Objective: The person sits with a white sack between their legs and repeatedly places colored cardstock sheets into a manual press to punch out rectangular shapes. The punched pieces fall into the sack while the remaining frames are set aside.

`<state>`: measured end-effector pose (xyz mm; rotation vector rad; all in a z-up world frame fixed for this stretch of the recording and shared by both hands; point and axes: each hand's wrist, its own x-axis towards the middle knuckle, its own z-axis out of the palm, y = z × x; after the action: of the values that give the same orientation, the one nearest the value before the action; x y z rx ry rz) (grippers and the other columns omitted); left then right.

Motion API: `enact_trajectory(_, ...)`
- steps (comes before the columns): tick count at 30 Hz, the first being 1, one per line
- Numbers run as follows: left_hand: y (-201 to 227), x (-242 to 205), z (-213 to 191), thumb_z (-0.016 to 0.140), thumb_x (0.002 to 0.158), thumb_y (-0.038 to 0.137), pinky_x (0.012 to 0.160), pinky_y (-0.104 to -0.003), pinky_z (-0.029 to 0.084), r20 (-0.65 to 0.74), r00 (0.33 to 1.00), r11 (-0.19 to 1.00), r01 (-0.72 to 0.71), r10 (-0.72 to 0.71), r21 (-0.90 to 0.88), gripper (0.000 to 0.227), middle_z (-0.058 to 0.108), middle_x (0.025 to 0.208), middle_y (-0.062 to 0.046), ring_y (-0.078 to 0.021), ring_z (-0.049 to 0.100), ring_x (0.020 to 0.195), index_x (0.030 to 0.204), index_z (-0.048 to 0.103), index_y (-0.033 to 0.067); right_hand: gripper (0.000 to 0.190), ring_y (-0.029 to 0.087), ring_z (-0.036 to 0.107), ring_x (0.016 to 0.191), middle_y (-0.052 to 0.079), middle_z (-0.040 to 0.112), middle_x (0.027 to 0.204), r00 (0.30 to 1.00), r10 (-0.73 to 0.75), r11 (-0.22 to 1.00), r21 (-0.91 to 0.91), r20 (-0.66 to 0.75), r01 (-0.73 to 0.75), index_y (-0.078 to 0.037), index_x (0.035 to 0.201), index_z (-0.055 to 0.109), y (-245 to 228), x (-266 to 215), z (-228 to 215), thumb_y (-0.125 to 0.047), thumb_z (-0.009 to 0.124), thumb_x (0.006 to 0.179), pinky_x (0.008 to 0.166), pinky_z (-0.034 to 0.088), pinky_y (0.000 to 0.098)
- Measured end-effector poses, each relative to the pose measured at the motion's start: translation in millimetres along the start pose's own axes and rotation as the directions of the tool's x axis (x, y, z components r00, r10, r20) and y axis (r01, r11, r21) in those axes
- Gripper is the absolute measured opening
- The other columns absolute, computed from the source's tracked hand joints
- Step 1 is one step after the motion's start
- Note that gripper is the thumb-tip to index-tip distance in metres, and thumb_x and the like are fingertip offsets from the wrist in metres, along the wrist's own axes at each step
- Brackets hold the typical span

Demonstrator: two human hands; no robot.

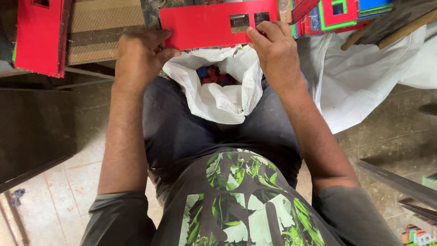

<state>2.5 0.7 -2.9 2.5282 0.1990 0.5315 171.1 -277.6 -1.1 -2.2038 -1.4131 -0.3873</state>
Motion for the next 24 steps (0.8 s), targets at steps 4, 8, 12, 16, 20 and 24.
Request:
enact_trajectory(4, -0.9, -1.0, -0.6, 0.092, 0.081, 0.023, 0.066, -0.039, 0.057, 0.019, 0.999, 0.998, 0.048, -0.047, -0.043, 0.046, 0.075, 0.093, -0.016, -0.0268, 0.072, 0.073, 0.119, 0.078, 0.0014, 0.029, 0.031, 0.061, 0.111, 0.01, 0.065, 0.115, 0.999, -0.035, 0.999, 0.016, 0.027, 0.034, -0.002, 0.122, 0.073, 4.3, 0.2, -3.9, 0.001, 0.078, 0.094, 0.092, 0.055, 0.0418)
enact_trajectory(8, -3.1, -1.0, -6.6, 0.089, 0.088, 0.015, 0.076, -0.038, 0.059, 0.006, 0.998, 0.995, -0.064, 0.064, -0.07, 0.038, 0.076, 0.101, -0.016, -0.0284, 0.073, 0.086, 0.122, 0.076, 0.0002, 0.031, 0.031, 0.062, 0.113, 0.009, 0.066, 0.118, 0.997, -0.068, 0.997, -0.038, 0.035, 0.069, -0.001, 0.122, 0.073, 6.9, 0.3, -3.8, 0.007, 0.071, 0.093, 0.095, 0.055, 0.0409)
enact_trajectory(12, -7.0, 0.8, -5.5, 0.084, 0.093, 0.002, 0.079, -0.04, 0.058, 0.009, 0.998, 0.991, -0.068, 0.07, -0.111, 0.031, 0.074, 0.105, -0.018, -0.0315, 0.073, 0.092, 0.122, 0.075, -0.0016, 0.027, 0.031, 0.061, 0.114, 0.009, 0.066, 0.118, 0.998, -0.069, 0.997, -0.039, 0.004, 0.069, 0.0, 0.121, 0.072, 11.2, 4.2, 2.6, 0.006, 0.069, 0.095, 0.098, 0.054, 0.0408)
enact_trajectory(16, -18.4, 13.4, 5.1, 0.083, 0.091, 0.0, 0.078, -0.045, 0.055, -0.052, 0.993, 0.994, -0.108, 0.107, -0.017, 0.03, 0.072, 0.102, -0.02, -0.0376, 0.07, 0.093, 0.12, 0.077, -0.0015, 0.029, 0.033, 0.06, 0.115, 0.009, 0.067, 0.12, 0.995, -0.101, 0.987, -0.128, -0.024, 0.097, 0.001, 0.115, 0.071, 22.7, 19.2, 12.7, 0.008, 0.063, 0.088, 0.097, 0.053, 0.042)
enact_trajectory(20, -39.0, 32.0, 11.4, 0.085, 0.087, 0.002, 0.083, -0.047, 0.054, -0.08, 0.982, 0.984, -0.174, 0.171, -0.037, 0.029, 0.071, 0.103, -0.019, -0.038, 0.069, 0.096, 0.114, 0.076, -0.0014, 0.024, 0.032, 0.06, 0.12, 0.008, 0.067, 0.122, 0.995, -0.1, 0.993, -0.072, -0.027, 0.098, -0.001, 0.115, 0.069, 34.9, 36.2, 21.6, 0.006, 0.065, 0.091, 0.098, 0.053, 0.0429)
enact_trajectory(24, -54.0, 34.0, 19.1, 0.086, 0.087, 0.004, 0.082, -0.047, 0.053, -0.065, 0.984, 0.985, -0.166, 0.163, -0.037, 0.029, 0.07, 0.103, -0.018, -0.0375, 0.068, 0.095, 0.114, 0.077, -0.001, 0.029, 0.033, 0.06, 0.121, 0.008, 0.068, 0.125, 0.997, -0.071, 0.995, -0.064, -0.014, 0.07, -0.001, 0.117, 0.069, 35.0, 41.2, 19.3, 0.009, 0.066, 0.09, 0.097, 0.054, 0.0436)
